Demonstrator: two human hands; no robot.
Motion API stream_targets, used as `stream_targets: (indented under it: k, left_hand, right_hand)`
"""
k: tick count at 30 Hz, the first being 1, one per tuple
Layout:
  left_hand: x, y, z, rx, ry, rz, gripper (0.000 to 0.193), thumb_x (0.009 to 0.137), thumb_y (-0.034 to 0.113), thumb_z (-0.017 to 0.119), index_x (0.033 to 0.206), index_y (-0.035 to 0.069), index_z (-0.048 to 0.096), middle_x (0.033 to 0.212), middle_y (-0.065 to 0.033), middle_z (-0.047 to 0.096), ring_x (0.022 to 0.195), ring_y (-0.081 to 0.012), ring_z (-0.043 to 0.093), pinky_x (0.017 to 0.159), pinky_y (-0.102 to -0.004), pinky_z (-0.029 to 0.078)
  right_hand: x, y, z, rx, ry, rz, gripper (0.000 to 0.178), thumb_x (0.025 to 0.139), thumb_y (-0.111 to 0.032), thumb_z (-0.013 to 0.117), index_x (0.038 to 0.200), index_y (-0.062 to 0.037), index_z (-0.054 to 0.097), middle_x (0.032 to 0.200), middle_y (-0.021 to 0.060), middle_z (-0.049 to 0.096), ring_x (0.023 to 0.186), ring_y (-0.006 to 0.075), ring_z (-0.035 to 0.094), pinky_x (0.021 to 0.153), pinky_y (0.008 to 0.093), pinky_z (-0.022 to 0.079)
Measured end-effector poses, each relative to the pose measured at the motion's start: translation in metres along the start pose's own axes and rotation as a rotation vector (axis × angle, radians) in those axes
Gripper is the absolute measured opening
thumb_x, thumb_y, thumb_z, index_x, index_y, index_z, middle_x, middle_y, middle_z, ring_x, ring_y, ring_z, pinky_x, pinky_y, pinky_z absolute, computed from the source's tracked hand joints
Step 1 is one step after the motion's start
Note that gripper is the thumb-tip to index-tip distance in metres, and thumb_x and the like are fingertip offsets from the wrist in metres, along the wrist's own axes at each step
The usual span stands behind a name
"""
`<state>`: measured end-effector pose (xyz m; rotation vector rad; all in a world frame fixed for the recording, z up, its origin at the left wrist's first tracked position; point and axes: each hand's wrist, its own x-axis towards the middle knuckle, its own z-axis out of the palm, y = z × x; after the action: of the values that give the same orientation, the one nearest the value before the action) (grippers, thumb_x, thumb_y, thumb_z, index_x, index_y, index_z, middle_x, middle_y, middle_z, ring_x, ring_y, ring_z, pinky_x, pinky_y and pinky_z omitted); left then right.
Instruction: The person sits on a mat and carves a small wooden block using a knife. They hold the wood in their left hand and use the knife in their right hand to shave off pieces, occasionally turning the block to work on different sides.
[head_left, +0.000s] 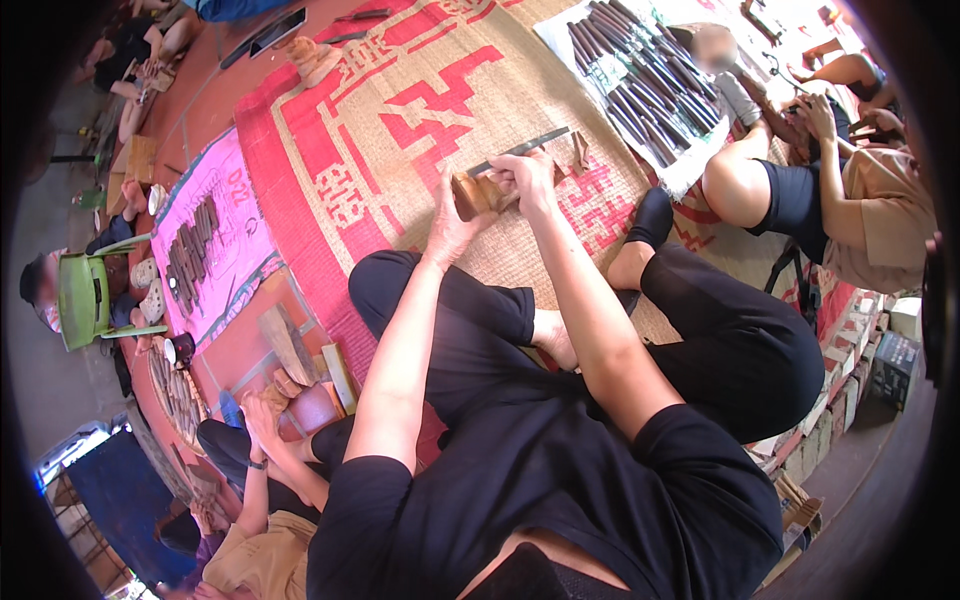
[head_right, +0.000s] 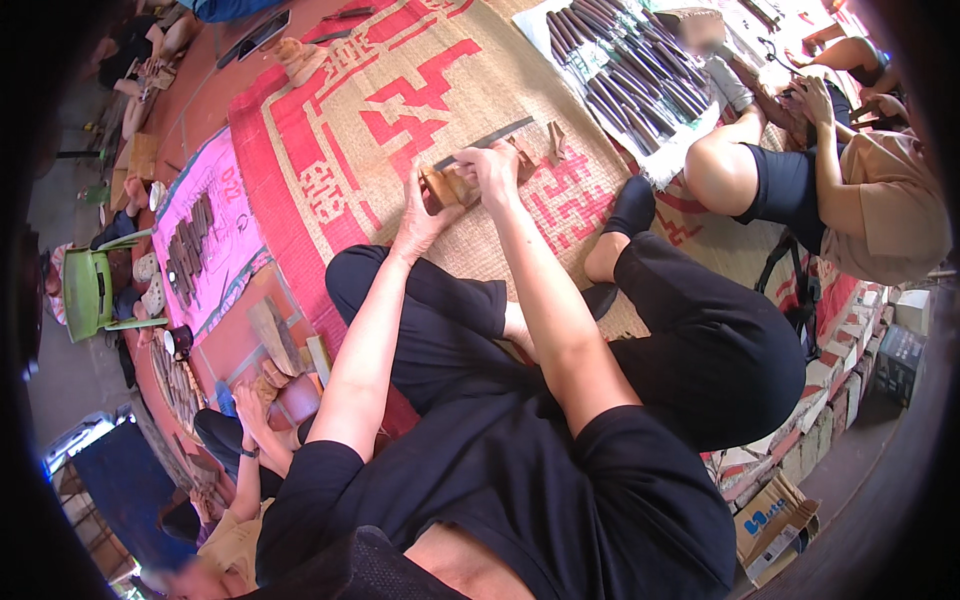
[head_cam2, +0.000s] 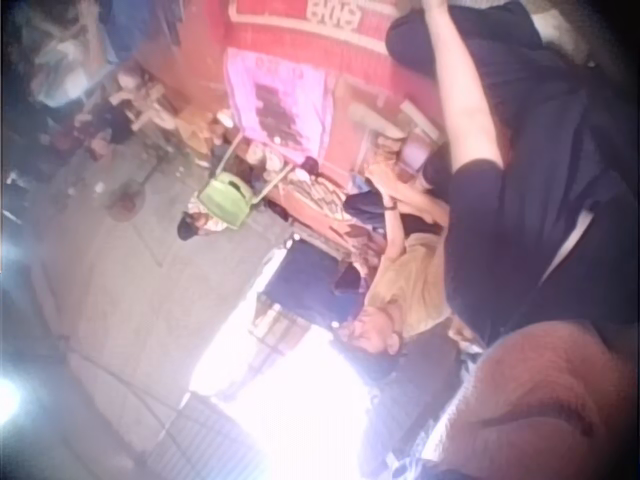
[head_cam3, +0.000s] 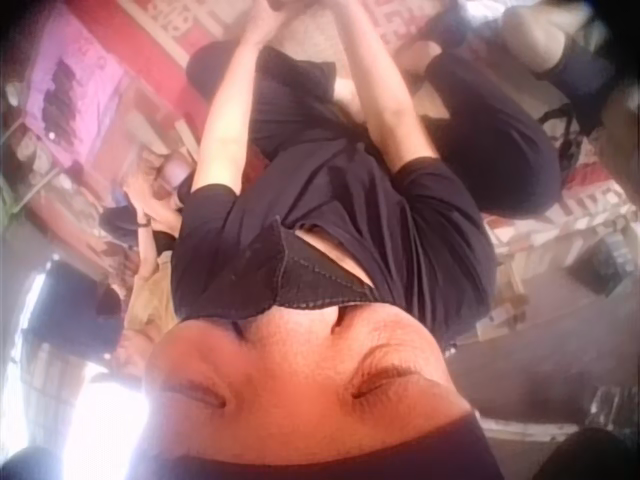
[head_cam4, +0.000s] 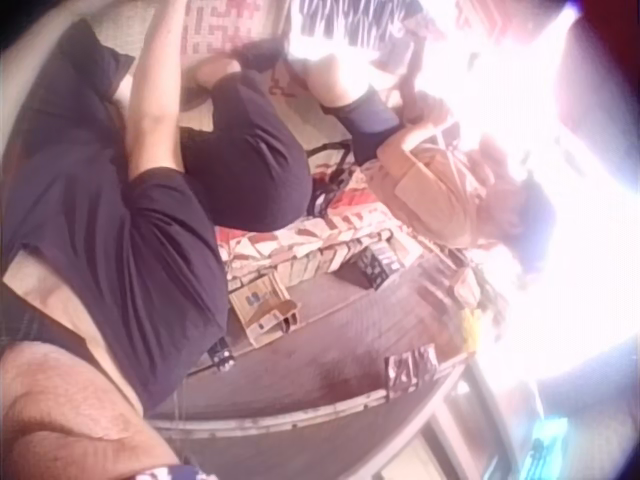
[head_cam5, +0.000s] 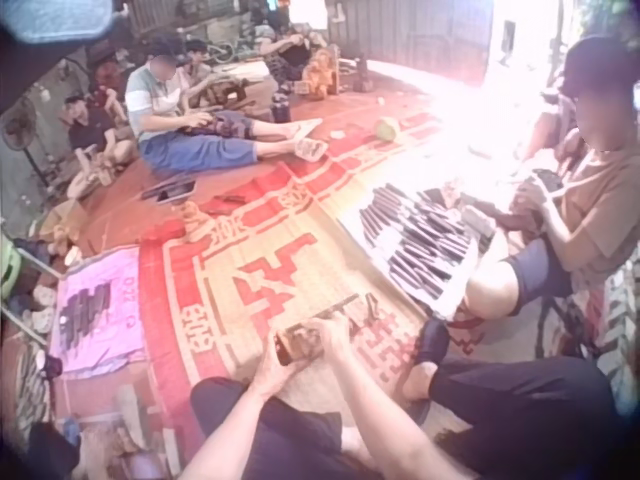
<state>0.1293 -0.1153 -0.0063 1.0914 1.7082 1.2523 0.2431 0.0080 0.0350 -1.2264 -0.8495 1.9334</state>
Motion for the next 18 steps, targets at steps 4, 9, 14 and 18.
stream_targets:
  k: [4, 9, 14, 18]
  left_hand:
    - [0.010, -0.016, -0.006, -0.064, -0.043, -0.014, 0.093, 0.072, 0.023, 0.083, 0.142, 0.005, 0.025, 0.133, -0.0134, 0.038, 0.127, -0.0254, 0.042, 0.108, -0.0367, 0.036]
    - [0.005, -0.002, -0.001, -0.066, -0.035, -0.031, 0.085, 0.069, 0.027, 0.081, 0.137, 0.005, 0.035, 0.132, -0.0151, 0.040, 0.127, -0.0291, 0.042, 0.108, -0.0396, 0.036]
    - [0.003, -0.014, -0.001, -0.167, -0.050, -0.045, 0.087, 0.067, 0.026, 0.084, 0.136, 0.007, 0.036, 0.132, -0.0156, 0.041, 0.125, -0.0300, 0.044, 0.105, -0.0400, 0.038]
    - [0.004, -0.010, 0.003, -0.141, -0.052, -0.056, 0.083, 0.069, 0.015, 0.084, 0.134, 0.006, 0.034, 0.129, -0.0113, 0.045, 0.123, -0.0225, 0.045, 0.105, -0.0362, 0.038]
  right_hand:
    - [-0.005, 0.000, 0.002, 0.001, 0.041, 0.057, 0.015, 0.069, 0.002, 0.071, 0.068, -0.0003, 0.056, 0.063, 0.0097, 0.063, 0.046, 0.0143, 0.056, 0.042, 0.0247, 0.042]
    - [0.001, -0.006, -0.015, -0.025, 0.031, 0.060, 0.009, 0.071, 0.003, 0.070, 0.071, 0.0041, 0.062, 0.061, 0.0123, 0.062, 0.044, 0.0153, 0.055, 0.040, 0.0243, 0.040]
    - [-0.007, -0.002, -0.003, -0.055, 0.048, 0.014, 0.011, 0.071, 0.002, 0.070, 0.068, 0.0038, 0.060, 0.059, 0.0106, 0.060, 0.045, 0.0145, 0.055, 0.040, 0.0239, 0.039]
    - [0.004, 0.001, -0.016, -0.201, 0.078, -0.064, 0.015, 0.066, 0.000, 0.072, 0.067, 0.0016, 0.057, 0.060, 0.0100, 0.060, 0.045, 0.0127, 0.053, 0.039, 0.0246, 0.037]
